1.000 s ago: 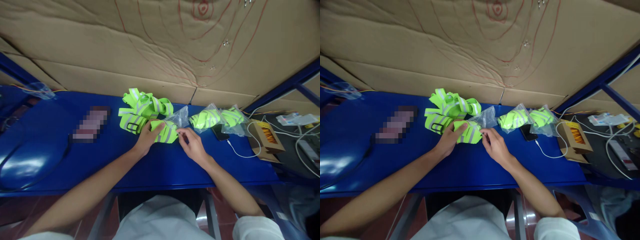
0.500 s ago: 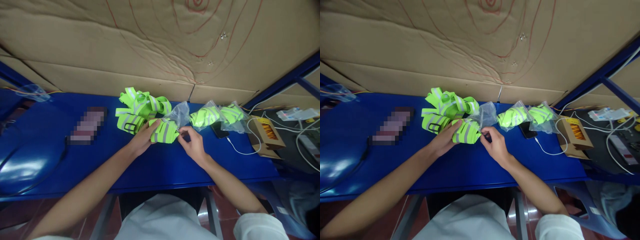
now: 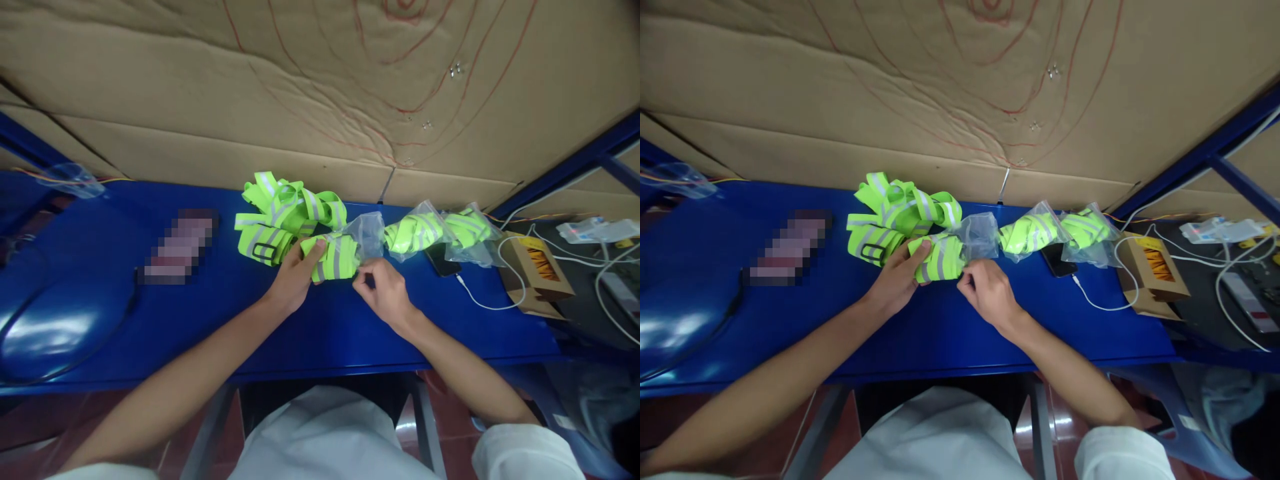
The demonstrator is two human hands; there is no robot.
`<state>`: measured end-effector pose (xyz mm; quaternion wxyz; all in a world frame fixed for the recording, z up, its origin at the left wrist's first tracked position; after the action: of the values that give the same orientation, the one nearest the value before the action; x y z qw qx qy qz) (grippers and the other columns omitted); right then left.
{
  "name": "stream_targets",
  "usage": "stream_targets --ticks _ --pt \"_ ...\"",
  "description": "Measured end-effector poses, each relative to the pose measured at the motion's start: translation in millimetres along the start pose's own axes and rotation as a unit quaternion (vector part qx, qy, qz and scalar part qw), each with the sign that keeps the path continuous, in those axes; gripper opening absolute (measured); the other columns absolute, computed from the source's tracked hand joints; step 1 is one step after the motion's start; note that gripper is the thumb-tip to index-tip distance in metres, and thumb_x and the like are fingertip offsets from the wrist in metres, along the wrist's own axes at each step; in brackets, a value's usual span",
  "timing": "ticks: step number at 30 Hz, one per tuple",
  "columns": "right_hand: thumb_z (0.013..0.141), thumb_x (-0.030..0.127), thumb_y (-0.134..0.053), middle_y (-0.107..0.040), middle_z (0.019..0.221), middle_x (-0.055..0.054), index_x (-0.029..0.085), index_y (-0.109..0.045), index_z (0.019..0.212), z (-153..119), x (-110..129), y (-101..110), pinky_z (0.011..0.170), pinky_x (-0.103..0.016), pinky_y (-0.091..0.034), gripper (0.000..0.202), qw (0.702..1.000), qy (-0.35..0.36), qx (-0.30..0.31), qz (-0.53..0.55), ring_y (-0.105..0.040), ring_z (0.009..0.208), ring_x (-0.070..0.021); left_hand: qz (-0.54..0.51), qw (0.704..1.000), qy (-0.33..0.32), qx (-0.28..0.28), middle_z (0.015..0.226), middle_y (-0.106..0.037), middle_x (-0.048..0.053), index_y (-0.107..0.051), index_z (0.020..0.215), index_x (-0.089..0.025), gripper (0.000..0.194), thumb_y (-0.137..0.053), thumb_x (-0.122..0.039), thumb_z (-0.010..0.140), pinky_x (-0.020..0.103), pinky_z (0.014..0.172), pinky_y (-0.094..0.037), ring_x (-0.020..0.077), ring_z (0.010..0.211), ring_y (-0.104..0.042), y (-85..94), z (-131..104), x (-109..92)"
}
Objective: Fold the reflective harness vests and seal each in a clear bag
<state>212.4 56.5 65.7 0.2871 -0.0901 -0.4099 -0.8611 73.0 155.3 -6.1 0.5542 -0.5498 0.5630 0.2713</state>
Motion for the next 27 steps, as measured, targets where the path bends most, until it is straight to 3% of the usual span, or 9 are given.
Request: stream_targets --ticks 6,11,13,17,19,23,27 --pt "0.097 0.009 -0.051 -0.07 0.091 -0.007 0.023 -0.06 0.099 3 22 -12 0.078 -0.038 -0.055 0.017 0.997 0.07 0.031 -0.021 -0.067 0.086 -0.0221 0.01 0.988 -0.131 -0.08 0.08 -0.052 -0.003 -0.058 0.1 -0.021 0.049 -0.081 -0.06 0.081 0.02 0.047 -0.041 0.0087 0.061 -0.048 13.4 -10 -20" --pt "0.1 0.012 -0.051 -0.07 0.094 -0.008 0.023 -0.06 0.092 -1 26 -22 0.076 -0.038 -0.047 0.016 0.993 0.084 0.059 -0.054 -0.061 0.083 -0.0226 -0.07 0.995 -0.008 -0.065 0.082 -0.056 -0.003 -0.056 0.101 -0.022 0.055 -0.084 -0.062 0.075 0.022 0.05 -0.043 0.0111 0.064 -0.053 9.4 -5 11" --pt "0.1 0.014 -0.049 -0.068 0.089 -0.008 0.023 -0.058 0.086 -1 22 -30 0.075 -0.038 -0.046 0.019 0.994 0.067 0.07 -0.056 -0.059 0.079 -0.0225 -0.073 0.995 -0.009 -0.069 0.086 -0.059 -0.002 -0.056 0.102 -0.022 0.054 -0.082 -0.061 0.076 0.022 0.055 -0.045 0.0119 0.068 -0.056 10.3 -2 12" --pt "0.1 0.014 -0.047 -0.062 0.08 -0.005 0.023 -0.054 0.084 11 19 -50 0.076 -0.035 -0.047 0.02 0.996 0.035 0.079 -0.033 -0.059 0.077 -0.0213 -0.022 0.976 -0.171 -0.131 0.098 -0.062 0.0 -0.056 0.104 -0.022 0.045 -0.076 -0.058 0.085 0.024 0.077 -0.051 0.0136 0.088 -0.06 23.3 0 -19" --pt "0.1 0.013 -0.046 -0.064 0.085 -0.004 0.023 -0.057 0.094 20 21 -60 0.078 -0.033 -0.05 0.016 0.997 0.024 0.078 -0.015 -0.062 0.082 -0.0201 -0.027 0.967 -0.206 -0.147 0.102 -0.062 0.0 -0.055 0.107 -0.023 0.042 -0.076 -0.054 0.087 0.024 0.085 -0.05 0.0136 0.095 -0.06 28.3 -1 -28" --pt "0.104 0.019 -0.046 -0.07 0.103 -0.006 0.023 -0.057 0.12 28 23 -68 0.087 -0.031 -0.054 0.02 0.995 0.006 0.082 0.061 -0.068 0.094 -0.0184 -0.12 0.984 -0.118 -0.056 0.105 -0.065 -0.001 -0.054 0.109 -0.026 0.04 -0.079 -0.047 0.086 0.026 0.084 -0.053 0.015 0.097 -0.064 18.8 6 -21" --pt "0.101 0.037 -0.062 -0.065 0.086 0.0 0.022 -0.05 0.14 28 -14 -46 0.077 -0.03 -0.054 0.043 0.981 -0.122 0.032 0.148 -0.063 0.076 -0.016 -0.162 0.983 -0.059 0.066 0.126 -0.066 0.001 -0.058 0.119 -0.028 0.04 -0.077 -0.041 0.087 0.029 0.09 -0.055 0.0193 0.117 -0.063 -2.9 7 -15"
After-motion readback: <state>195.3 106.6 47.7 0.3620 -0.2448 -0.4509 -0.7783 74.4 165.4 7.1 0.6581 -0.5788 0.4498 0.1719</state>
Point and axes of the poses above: each hand's wrist, its own z-axis towards the middle knuckle, its own y-axis out of the back of the hand, x = y × z, the point moved 10 cm from there along z, towards the middle knuckle
